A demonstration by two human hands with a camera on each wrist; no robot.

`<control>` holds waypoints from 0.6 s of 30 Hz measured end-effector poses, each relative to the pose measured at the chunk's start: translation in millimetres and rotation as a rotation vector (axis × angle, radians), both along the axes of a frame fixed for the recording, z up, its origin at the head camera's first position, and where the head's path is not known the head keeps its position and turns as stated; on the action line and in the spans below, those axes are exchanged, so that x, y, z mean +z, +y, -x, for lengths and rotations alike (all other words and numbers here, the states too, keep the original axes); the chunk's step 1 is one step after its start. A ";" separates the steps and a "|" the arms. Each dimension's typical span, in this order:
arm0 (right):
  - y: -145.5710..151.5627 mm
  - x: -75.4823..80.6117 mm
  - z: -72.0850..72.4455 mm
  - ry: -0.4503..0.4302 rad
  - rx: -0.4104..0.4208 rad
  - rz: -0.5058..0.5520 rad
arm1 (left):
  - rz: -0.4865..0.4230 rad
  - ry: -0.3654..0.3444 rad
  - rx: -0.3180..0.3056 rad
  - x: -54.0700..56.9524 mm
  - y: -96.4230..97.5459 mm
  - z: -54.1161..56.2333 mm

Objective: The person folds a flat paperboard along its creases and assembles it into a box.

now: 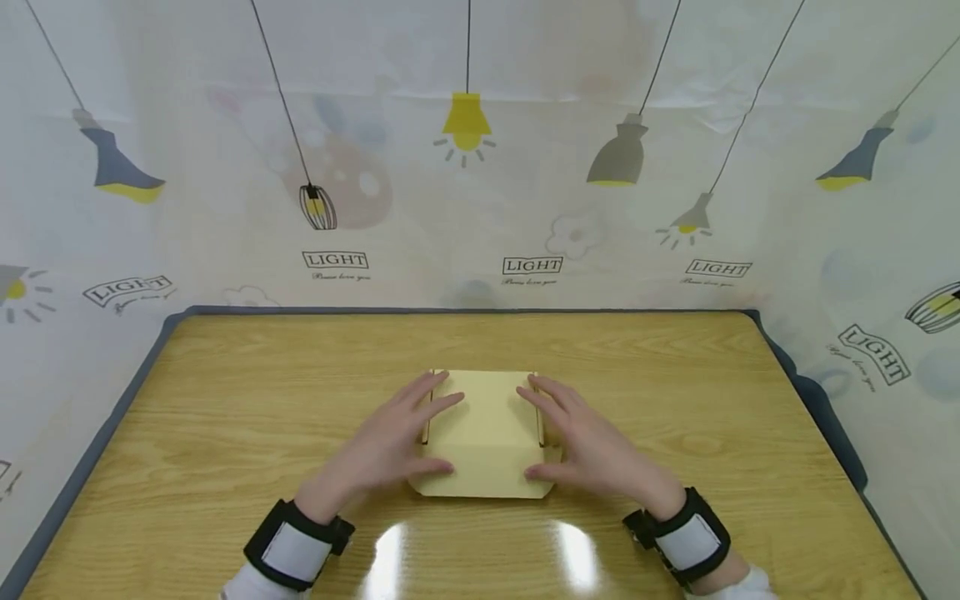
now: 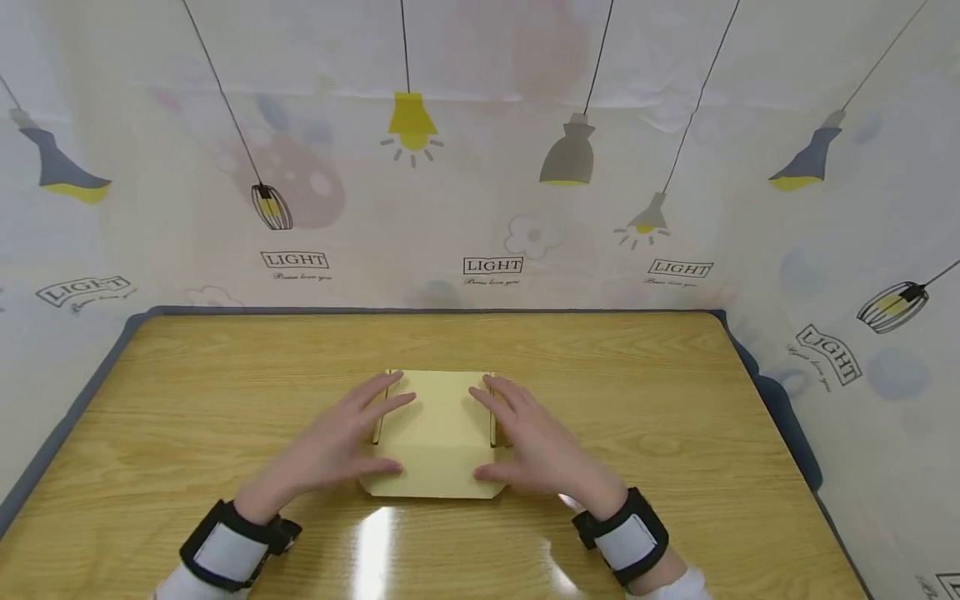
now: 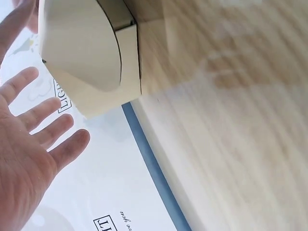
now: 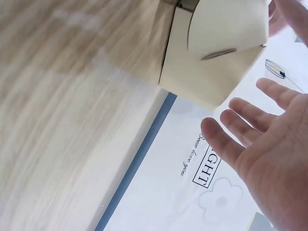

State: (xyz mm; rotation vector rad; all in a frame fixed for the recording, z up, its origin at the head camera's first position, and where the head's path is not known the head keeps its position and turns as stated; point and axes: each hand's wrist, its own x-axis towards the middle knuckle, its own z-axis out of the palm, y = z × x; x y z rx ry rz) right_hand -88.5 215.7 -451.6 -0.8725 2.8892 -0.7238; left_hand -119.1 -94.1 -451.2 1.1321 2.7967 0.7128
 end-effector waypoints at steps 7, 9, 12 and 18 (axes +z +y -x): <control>11.0 -2.3 9.2 -0.040 0.036 -0.014 | 0.036 -0.080 -0.023 2.0 -3.9 9.9; 12.8 -2.8 10.6 -0.049 0.035 -0.018 | 0.037 -0.096 -0.025 1.3 -4.0 11.4; 14.9 -4.3 13.0 -0.062 0.032 -0.016 | 0.035 -0.116 -0.021 -1.1 -3.7 13.8; 14.0 -7.2 20.4 -0.087 0.057 -0.020 | 0.034 -0.179 0.009 -7.0 -5.9 16.1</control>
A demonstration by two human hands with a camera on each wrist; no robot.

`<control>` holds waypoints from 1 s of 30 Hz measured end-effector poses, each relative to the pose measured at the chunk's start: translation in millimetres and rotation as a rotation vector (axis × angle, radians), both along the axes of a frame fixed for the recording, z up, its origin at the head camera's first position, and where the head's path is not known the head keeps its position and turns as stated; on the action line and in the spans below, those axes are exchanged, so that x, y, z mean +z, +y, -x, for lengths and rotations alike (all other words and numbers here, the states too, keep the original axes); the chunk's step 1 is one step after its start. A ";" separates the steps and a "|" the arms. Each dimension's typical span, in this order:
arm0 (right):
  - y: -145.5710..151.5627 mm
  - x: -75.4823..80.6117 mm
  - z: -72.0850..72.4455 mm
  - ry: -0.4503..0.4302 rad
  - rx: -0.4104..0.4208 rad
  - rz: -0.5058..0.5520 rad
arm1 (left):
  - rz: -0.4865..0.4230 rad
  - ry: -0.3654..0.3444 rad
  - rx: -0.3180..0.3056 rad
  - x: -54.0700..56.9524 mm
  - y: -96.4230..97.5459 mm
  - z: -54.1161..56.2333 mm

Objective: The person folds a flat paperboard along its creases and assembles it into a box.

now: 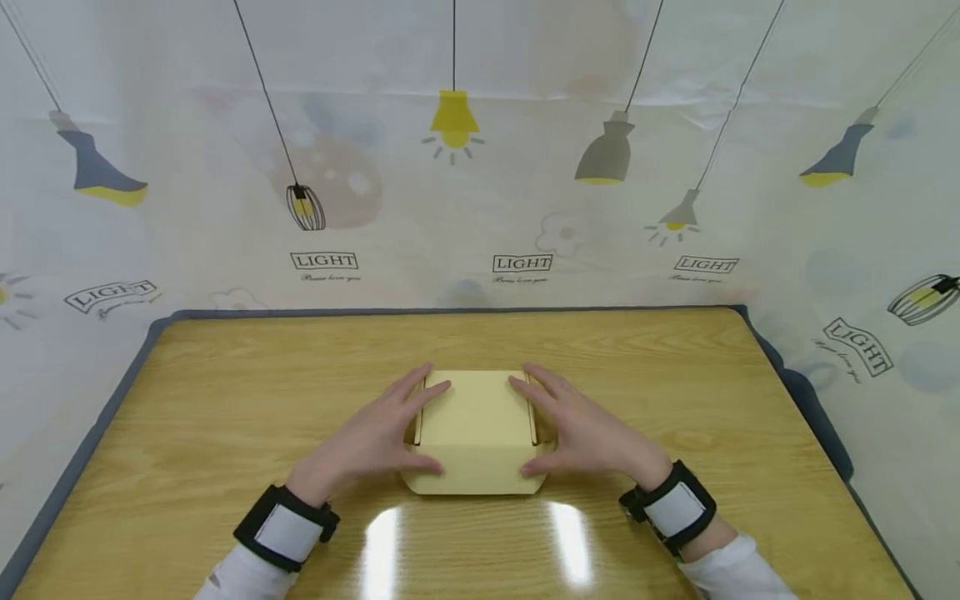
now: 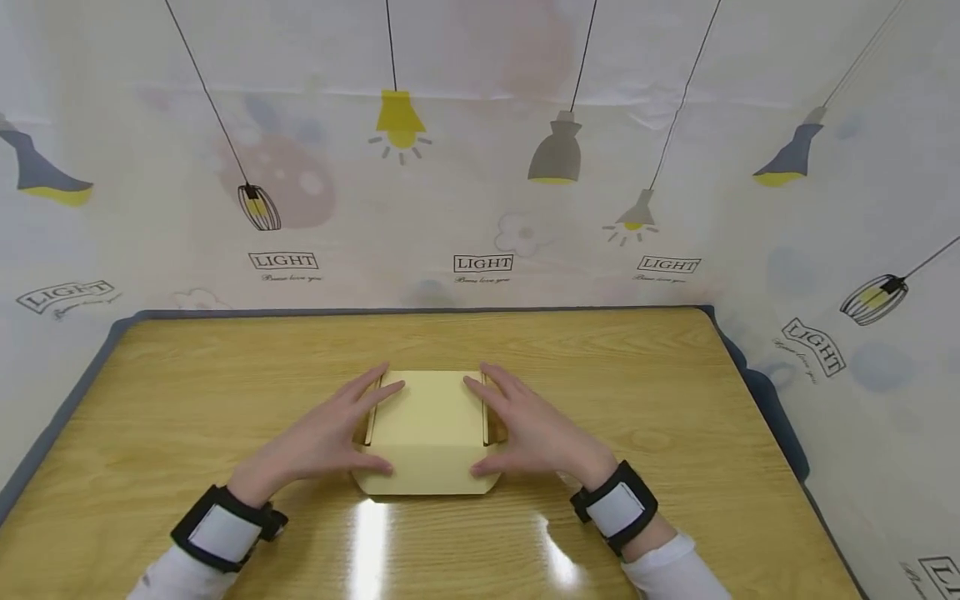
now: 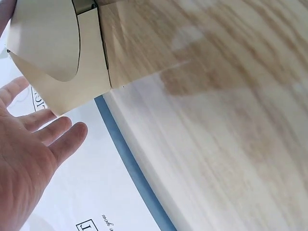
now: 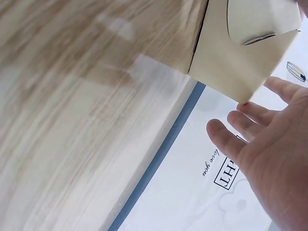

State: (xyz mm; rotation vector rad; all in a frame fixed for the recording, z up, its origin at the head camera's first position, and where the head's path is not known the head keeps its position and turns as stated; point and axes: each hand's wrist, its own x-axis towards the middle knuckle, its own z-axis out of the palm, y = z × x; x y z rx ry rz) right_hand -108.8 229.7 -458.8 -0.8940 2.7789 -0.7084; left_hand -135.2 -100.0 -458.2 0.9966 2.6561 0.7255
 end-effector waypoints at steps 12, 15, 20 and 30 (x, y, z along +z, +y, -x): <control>-6.5 0.6 4.4 -0.024 -0.037 -0.012 | -0.035 -0.079 0.035 -1.8 0.1 0.0; -8.2 0.2 4.7 -0.023 -0.054 -0.011 | -0.039 -0.072 0.042 -2.8 1.1 0.1; -10.8 -0.8 5.4 -0.011 -0.084 0.002 | -0.048 -0.046 0.056 -4.6 2.7 0.8; -13.6 -6.4 8.5 0.019 -0.084 0.000 | -0.064 -0.012 0.055 -6.5 3.6 2.9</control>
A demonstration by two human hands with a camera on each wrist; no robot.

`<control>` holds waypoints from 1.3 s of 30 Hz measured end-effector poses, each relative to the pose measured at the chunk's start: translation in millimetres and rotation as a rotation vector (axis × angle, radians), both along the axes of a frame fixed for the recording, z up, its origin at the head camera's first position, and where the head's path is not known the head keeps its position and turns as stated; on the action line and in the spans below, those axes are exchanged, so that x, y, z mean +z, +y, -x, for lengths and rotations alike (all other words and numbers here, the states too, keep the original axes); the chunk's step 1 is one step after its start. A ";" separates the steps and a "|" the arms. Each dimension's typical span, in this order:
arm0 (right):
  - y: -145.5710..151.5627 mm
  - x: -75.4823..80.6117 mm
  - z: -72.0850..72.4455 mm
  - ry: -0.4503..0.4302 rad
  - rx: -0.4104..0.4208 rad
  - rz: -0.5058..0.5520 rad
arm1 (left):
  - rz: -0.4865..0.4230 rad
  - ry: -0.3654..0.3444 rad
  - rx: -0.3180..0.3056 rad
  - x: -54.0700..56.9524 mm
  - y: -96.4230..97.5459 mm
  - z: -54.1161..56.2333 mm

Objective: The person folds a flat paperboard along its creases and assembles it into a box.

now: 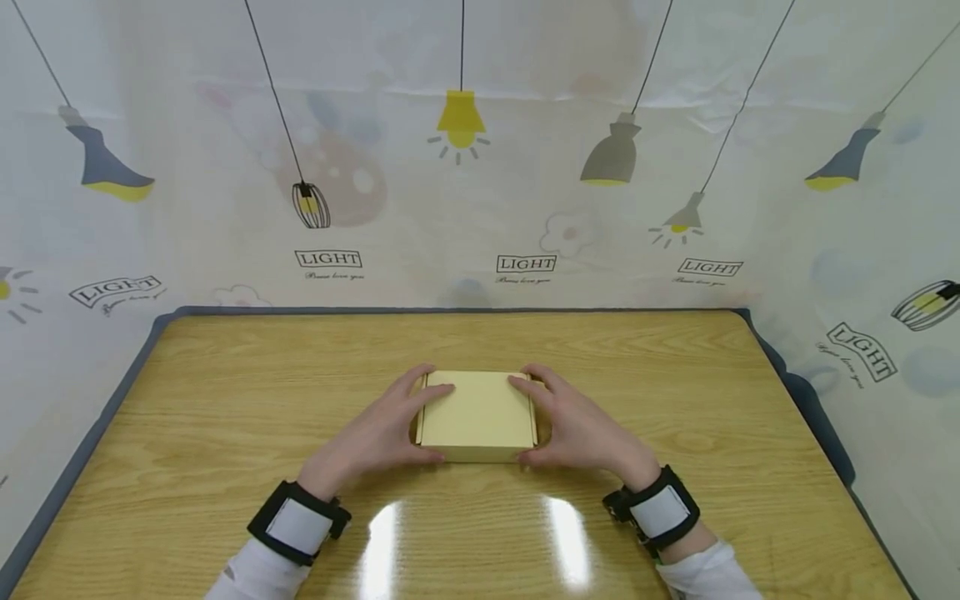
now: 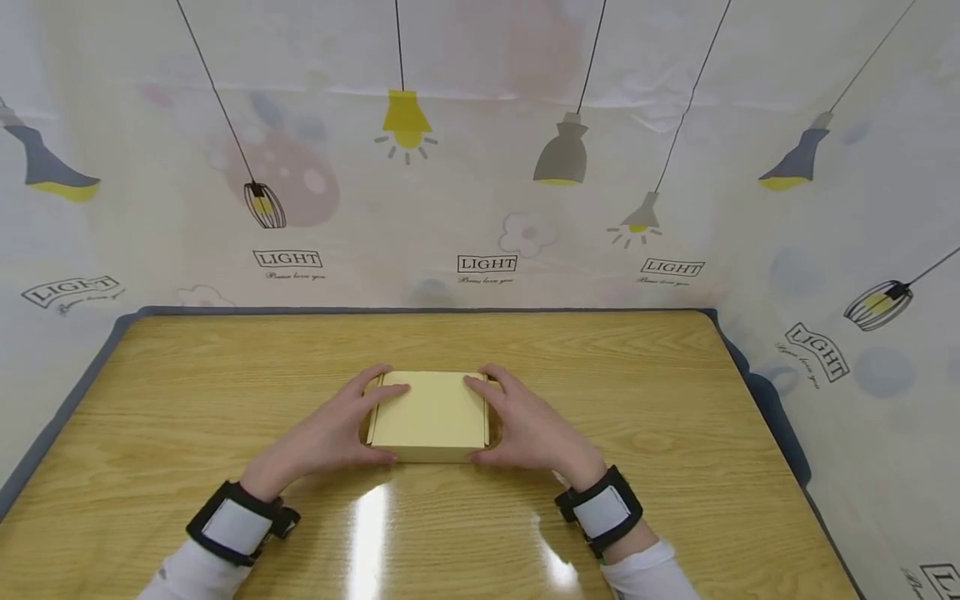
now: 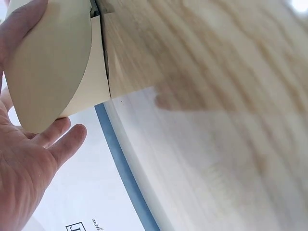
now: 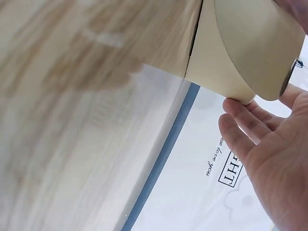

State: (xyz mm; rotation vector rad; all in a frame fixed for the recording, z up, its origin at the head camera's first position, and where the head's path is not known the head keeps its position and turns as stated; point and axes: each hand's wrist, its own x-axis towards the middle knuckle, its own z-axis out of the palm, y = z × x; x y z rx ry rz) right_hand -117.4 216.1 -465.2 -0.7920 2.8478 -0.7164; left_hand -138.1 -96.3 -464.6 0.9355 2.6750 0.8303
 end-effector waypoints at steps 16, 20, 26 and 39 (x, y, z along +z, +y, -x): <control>0.0 8.6 4.5 -0.074 0.014 0.029 | 0.169 0.264 -0.122 2.4 -2.6 -14.9; 1.1 13.5 8.6 -0.133 0.005 0.049 | 0.213 0.319 -0.141 3.9 -3.1 -19.5; 2.0 17.9 13.6 -0.197 -0.009 0.073 | 0.222 0.392 -0.136 -0.1 -2.9 -20.6; 3.5 18.1 16.1 -0.219 -0.016 0.093 | 0.259 0.533 -0.122 -2.6 0.7 -22.6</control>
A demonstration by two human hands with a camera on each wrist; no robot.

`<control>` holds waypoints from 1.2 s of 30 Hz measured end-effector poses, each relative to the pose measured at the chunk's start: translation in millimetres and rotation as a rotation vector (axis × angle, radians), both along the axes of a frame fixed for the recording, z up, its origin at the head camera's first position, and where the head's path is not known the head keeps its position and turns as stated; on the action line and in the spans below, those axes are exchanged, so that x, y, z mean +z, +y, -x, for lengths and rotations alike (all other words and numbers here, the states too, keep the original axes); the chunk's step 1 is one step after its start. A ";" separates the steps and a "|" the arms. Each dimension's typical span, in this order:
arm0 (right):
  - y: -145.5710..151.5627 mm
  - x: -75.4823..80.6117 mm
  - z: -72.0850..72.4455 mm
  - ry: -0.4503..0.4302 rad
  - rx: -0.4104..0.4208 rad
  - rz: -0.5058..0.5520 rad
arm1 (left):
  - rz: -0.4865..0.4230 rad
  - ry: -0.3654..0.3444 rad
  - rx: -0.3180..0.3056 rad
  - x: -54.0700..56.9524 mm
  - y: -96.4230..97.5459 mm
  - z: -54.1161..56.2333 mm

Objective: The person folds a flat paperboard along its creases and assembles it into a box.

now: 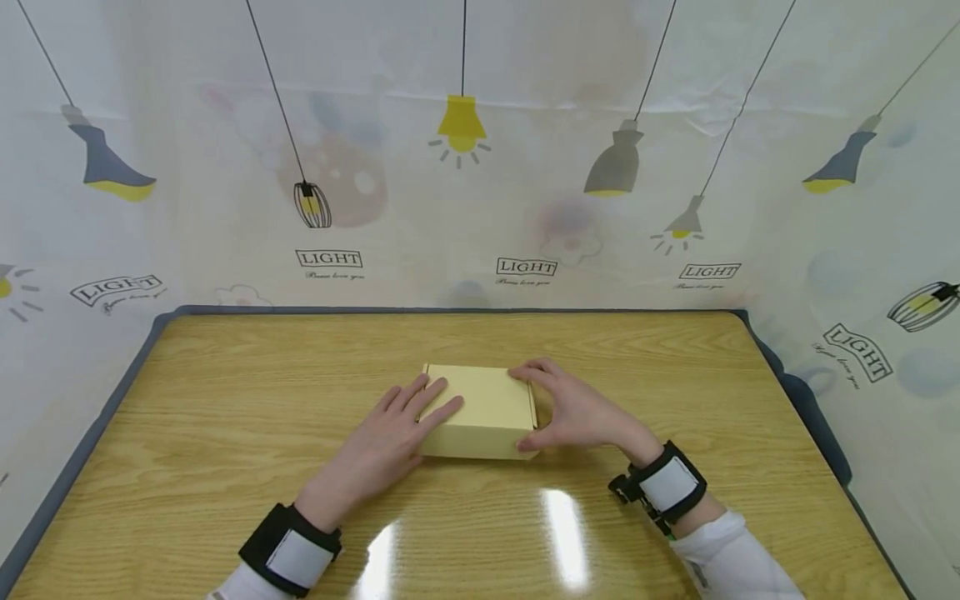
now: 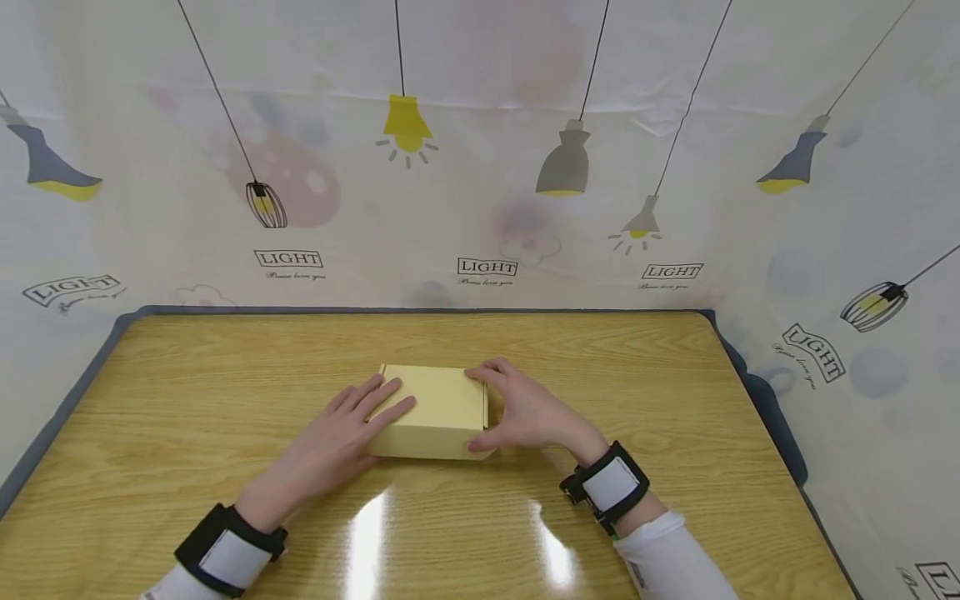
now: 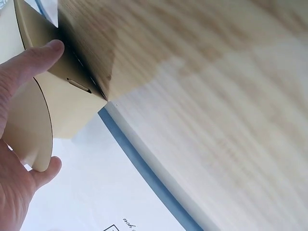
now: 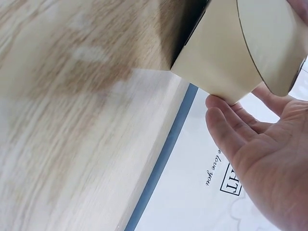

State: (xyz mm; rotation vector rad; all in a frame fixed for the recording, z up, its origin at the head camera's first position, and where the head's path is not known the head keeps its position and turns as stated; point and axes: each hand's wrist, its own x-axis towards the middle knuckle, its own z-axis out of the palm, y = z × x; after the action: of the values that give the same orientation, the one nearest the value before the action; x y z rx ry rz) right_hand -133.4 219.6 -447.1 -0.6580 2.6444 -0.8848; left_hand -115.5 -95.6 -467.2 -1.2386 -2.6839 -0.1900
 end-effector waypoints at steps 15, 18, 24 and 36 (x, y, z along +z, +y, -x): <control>5.0 -6.7 -17.6 0.122 0.014 -0.003 | -0.010 0.023 -0.009 1.7 0.2 0.8; 4.4 -5.5 -23.4 0.221 0.067 -0.018 | -0.012 0.021 -0.007 1.9 -0.1 1.1; 2.8 -7.8 -31.9 0.472 0.224 -0.110 | -0.019 0.005 -0.001 2.2 -1.0 2.0; -5.0 -18.1 -36.4 0.740 0.264 -0.309 | -0.027 0.006 -0.004 3.6 -1.3 2.7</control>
State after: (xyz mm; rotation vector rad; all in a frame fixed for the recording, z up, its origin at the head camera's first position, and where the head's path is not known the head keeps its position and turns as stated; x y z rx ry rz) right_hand -97.1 214.6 -465.2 -1.4195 3.0868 -0.1461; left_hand -118.2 -96.9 -463.6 -1.2353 -2.6649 -0.2229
